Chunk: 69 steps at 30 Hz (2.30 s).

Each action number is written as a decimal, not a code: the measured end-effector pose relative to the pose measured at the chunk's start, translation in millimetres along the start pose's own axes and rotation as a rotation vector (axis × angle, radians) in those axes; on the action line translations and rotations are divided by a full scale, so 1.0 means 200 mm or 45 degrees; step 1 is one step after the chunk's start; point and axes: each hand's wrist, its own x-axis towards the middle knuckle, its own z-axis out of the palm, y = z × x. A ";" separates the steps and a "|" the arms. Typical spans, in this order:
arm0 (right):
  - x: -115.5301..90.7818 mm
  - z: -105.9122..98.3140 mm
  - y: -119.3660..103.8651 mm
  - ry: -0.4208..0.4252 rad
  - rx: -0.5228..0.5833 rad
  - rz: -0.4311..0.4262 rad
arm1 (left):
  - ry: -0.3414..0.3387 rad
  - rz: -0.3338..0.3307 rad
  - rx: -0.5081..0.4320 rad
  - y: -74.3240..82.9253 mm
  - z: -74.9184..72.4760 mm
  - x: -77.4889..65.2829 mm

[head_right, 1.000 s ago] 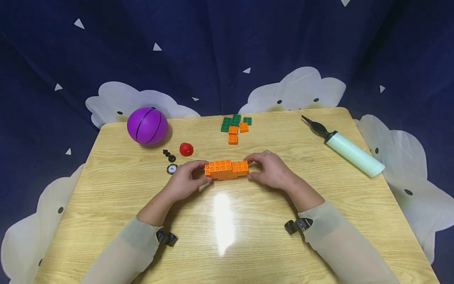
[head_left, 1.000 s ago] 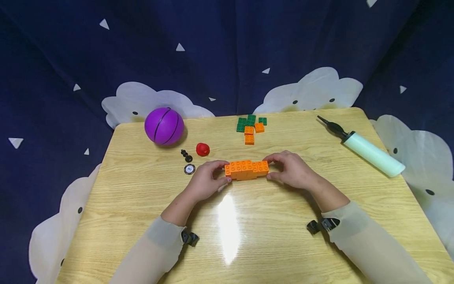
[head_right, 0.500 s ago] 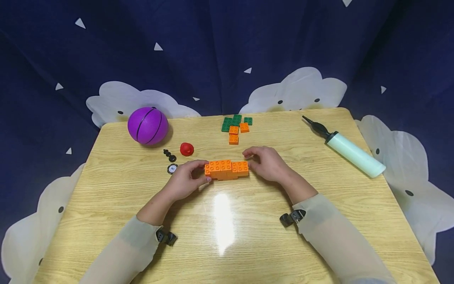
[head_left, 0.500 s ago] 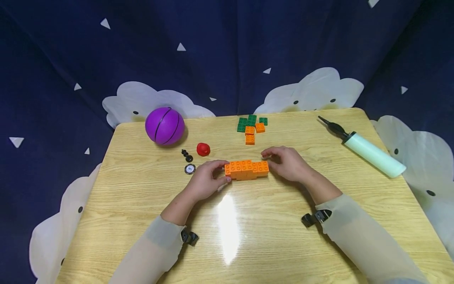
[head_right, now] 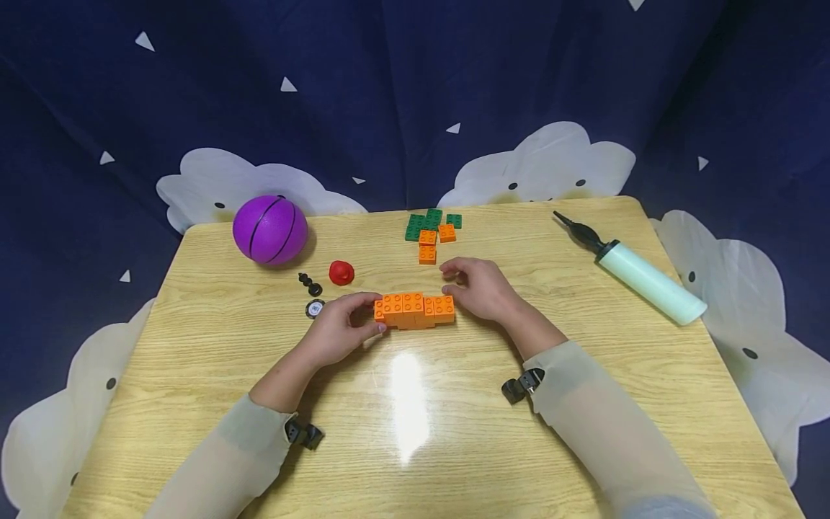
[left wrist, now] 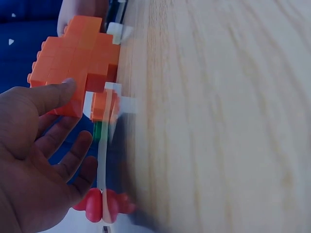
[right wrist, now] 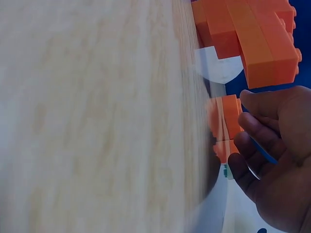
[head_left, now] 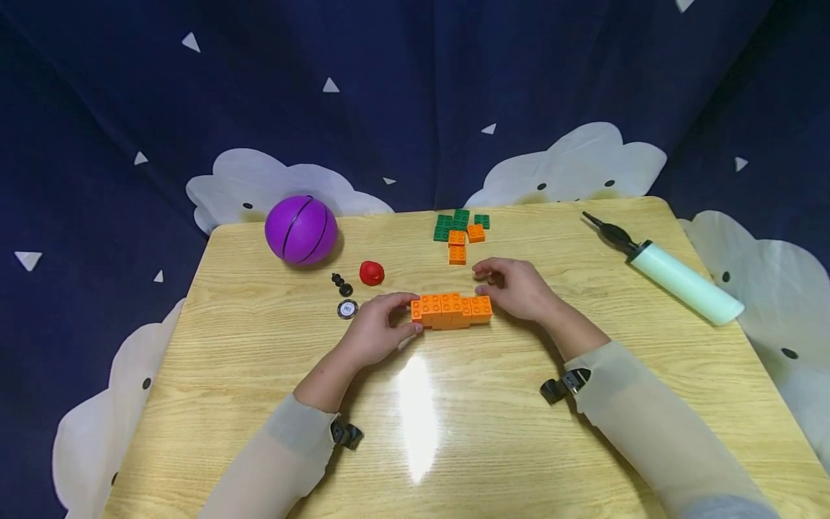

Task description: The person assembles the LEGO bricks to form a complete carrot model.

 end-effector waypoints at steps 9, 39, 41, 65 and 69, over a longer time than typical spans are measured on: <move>0.08 0.02 0.00 -0.009 0.010 -0.023 | 0.001 0.015 -0.014 0.00 0.00 0.00; 0.22 0.05 0.02 0.053 -0.131 -0.027 | 0.006 0.058 0.005 -0.01 0.00 0.00; 0.22 0.05 0.02 0.059 -0.136 -0.034 | 0.006 0.059 0.006 -0.01 0.00 0.00; 0.12 0.01 -0.01 0.063 -0.094 -0.029 | 0.002 0.025 -0.007 0.00 0.00 0.00; 0.09 -0.01 -0.02 0.078 -0.083 -0.044 | 0.008 0.021 -0.009 -0.01 0.00 0.00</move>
